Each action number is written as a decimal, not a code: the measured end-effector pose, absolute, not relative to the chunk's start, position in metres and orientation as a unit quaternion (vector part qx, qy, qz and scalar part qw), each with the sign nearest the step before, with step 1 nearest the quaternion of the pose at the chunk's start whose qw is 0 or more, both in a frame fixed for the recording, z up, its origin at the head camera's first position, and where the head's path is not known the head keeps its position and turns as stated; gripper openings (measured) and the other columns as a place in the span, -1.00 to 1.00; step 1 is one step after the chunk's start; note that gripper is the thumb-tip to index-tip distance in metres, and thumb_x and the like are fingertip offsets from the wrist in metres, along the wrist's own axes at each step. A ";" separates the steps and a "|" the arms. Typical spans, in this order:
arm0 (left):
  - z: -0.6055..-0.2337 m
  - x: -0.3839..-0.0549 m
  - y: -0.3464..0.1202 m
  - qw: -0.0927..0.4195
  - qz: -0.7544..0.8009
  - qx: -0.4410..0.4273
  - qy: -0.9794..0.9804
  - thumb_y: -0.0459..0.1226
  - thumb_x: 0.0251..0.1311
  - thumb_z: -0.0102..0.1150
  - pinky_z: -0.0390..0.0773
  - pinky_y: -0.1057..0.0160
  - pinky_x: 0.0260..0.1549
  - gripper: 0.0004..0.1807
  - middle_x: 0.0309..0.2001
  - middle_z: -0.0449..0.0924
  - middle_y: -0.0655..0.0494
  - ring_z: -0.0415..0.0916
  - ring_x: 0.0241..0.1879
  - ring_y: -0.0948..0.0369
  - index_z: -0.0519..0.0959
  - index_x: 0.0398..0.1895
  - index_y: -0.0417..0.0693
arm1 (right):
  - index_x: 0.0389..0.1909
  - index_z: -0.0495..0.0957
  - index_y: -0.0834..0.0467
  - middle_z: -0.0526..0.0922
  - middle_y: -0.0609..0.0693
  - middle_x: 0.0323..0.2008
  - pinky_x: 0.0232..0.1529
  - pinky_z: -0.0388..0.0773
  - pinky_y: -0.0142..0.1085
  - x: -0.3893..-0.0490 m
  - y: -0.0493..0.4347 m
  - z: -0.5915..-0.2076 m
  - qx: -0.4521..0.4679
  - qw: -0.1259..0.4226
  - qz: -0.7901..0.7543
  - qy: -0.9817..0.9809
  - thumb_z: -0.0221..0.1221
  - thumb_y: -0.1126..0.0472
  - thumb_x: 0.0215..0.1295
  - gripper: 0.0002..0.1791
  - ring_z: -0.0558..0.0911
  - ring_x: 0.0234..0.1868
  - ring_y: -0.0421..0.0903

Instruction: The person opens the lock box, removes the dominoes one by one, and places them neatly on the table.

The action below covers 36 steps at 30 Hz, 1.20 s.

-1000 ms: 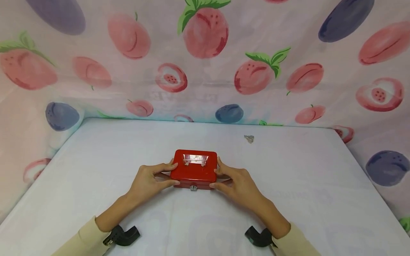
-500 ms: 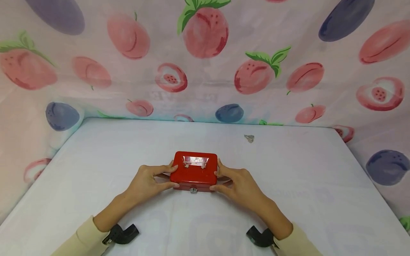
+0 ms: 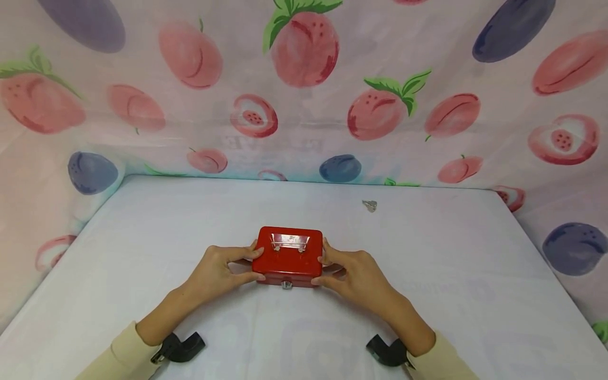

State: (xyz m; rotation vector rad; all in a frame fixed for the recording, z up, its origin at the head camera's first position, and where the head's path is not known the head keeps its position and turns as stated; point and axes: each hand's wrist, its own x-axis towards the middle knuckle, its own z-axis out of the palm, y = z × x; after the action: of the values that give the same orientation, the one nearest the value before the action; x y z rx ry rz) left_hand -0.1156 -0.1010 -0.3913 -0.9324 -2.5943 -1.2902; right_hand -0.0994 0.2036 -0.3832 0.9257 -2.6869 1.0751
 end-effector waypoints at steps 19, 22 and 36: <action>-0.382 -0.127 -0.106 0.014 -0.334 -0.347 -0.876 -0.07 -0.08 0.50 0.53 0.07 0.04 -0.20 0.35 0.21 0.16 0.21 0.30 0.13 0.39 0.30 0.13 | 0.23 0.43 0.01 0.36 -0.04 0.29 0.06 0.53 -0.04 -0.106 0.212 -0.382 0.316 0.075 0.299 -0.897 0.46 0.01 -0.03 -0.26 0.34 0.28 -0.07; -0.389 -0.130 -0.106 0.002 -0.351 -0.350 -0.868 -0.08 -0.09 0.51 0.51 0.08 0.05 -0.17 0.39 0.16 0.21 0.14 0.34 0.16 0.37 0.32 0.14 | 0.32 0.35 -0.03 0.24 -0.06 0.39 0.12 0.47 0.00 -0.108 0.211 -0.392 0.323 0.052 0.329 -0.886 0.45 -0.03 -0.01 -0.17 0.21 0.38 -0.07; -0.404 -0.138 -0.104 0.019 -0.404 -0.366 -0.838 -0.12 -0.11 0.53 0.48 0.12 0.09 -0.18 0.37 0.23 0.24 0.17 0.34 0.21 0.40 0.31 0.10 | 0.35 0.33 0.00 0.23 -0.09 0.39 0.11 0.48 -0.07 -0.113 0.205 -0.407 0.322 0.066 0.366 -0.871 0.45 -0.02 -0.01 -0.14 0.22 0.37 -0.09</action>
State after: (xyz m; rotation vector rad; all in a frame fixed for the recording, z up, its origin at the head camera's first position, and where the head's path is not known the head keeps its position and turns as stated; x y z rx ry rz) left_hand -0.1381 -0.1044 -0.4039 -1.1363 -2.6012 -1.2555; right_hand -0.1132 0.2050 -0.4067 0.9716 -2.6264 1.1030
